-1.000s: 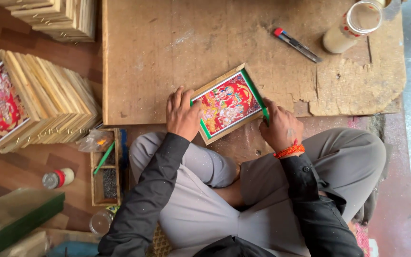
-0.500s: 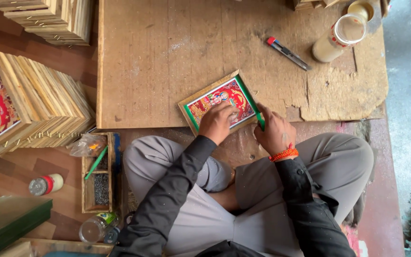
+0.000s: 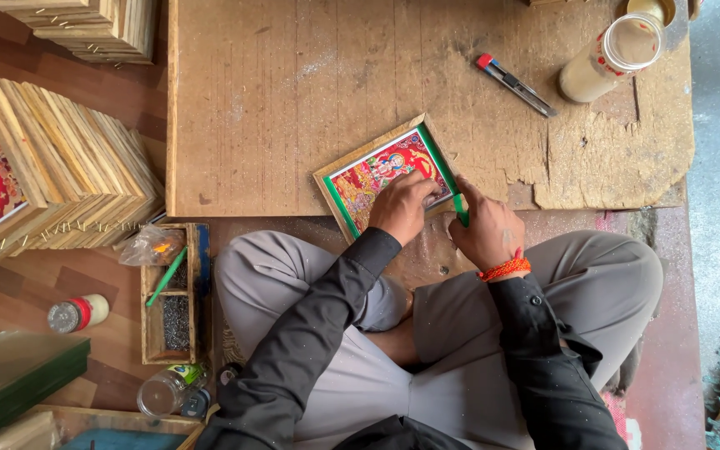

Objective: The person sits cross-legged on the floor at a low workbench and applies green tape along the edges of framed religious pictures, pressing the tape down around each frame border. They place finished frames onto a stack, then pick up a new frame from a pile and repeat the taping, and at one point stack a bundle of empty wooden frames aside.

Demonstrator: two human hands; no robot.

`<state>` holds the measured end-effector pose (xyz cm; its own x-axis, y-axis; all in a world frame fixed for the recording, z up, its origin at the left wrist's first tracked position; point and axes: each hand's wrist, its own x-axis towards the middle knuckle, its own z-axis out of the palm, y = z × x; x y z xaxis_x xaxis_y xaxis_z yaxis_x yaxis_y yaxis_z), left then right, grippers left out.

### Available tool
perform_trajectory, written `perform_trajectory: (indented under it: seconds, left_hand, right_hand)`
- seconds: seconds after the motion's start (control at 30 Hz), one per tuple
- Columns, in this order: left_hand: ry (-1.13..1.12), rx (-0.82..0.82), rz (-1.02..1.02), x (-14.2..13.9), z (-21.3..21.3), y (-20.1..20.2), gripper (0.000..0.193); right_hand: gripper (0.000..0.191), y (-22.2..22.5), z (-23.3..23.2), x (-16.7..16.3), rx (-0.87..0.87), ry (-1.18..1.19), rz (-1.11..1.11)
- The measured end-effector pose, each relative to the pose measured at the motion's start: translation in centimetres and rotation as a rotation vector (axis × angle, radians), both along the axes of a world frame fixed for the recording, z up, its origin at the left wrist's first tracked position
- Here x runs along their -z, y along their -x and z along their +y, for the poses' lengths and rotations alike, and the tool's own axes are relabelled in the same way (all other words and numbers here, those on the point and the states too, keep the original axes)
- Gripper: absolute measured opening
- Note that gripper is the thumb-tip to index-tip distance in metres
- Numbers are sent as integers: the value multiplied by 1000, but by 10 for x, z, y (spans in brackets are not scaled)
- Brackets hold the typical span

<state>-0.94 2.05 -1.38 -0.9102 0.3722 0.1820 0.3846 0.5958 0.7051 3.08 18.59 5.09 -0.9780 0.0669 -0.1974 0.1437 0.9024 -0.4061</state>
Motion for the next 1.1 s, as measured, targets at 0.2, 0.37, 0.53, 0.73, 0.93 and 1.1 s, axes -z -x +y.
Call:
perform_trajectory:
  seconds: [0.2, 0.37, 0.53, 0.73, 0.93, 1.1]
  left_hand:
    - [-67, -179, 96, 0, -37, 26, 16]
    - [110, -405, 467, -17, -101, 57, 26]
    - [108, 58, 195, -20, -72, -20, 47]
    - [226, 80, 295, -27, -60, -44, 19]
    - [336, 48, 580, -72, -75, 37, 25]
    - [404, -271, 939, -165, -58, 143, 30]
  right_hand:
    - [76, -1, 5, 3, 12, 26, -27]
    - [78, -1, 6, 10, -1, 27, 21]
    - [67, -2, 8, 5, 77, 166, 104]
    - [68, -5, 13, -13, 268, 508, 418]
    - [65, -2, 14, -17, 311, 673, 481]
    - [66, -3, 10, -16, 274, 649, 466]
